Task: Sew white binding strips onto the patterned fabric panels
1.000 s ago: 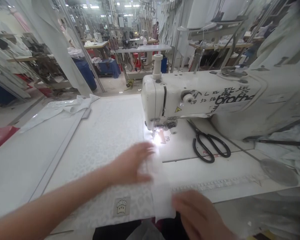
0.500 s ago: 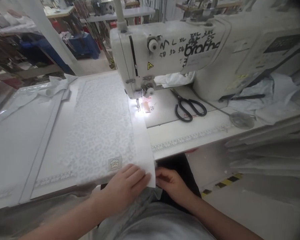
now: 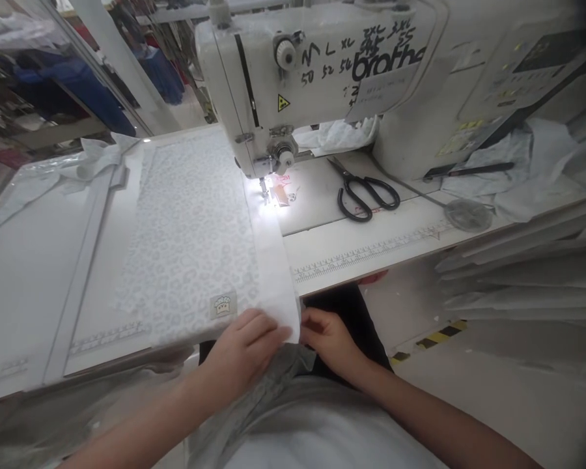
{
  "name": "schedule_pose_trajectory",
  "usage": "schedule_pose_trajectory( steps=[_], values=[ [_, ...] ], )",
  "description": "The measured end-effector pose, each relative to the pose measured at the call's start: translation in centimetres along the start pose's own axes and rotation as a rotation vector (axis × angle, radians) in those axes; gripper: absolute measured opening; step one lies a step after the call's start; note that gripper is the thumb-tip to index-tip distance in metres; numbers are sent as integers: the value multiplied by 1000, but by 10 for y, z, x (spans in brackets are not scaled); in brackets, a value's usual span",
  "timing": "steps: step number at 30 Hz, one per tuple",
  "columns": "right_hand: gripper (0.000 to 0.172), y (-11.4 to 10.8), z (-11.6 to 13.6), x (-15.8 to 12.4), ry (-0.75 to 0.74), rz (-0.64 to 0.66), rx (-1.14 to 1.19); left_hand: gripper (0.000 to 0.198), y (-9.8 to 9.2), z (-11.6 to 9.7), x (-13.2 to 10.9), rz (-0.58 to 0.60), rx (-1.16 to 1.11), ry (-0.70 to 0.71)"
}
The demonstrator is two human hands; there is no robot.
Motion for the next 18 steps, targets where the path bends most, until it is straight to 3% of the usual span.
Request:
schedule_pose_trajectory(
  steps=[7,18],
  values=[
    [19,0,5,-31,29,-20,-58,25,11,-5,7,35,22,100],
    [16,1,10,-38,-53,-56,-211,21,6,-8,9,-10,1,147]
  ],
)
Point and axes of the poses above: each hand's wrist, its own x-axis towards the middle knuckle, its own y-axis out of the palm, z = x × y, the point moved 5 cm from there along x, towards the middle knuckle, and after that the axes turned 11 degrees about y, right-handed, at the moved point
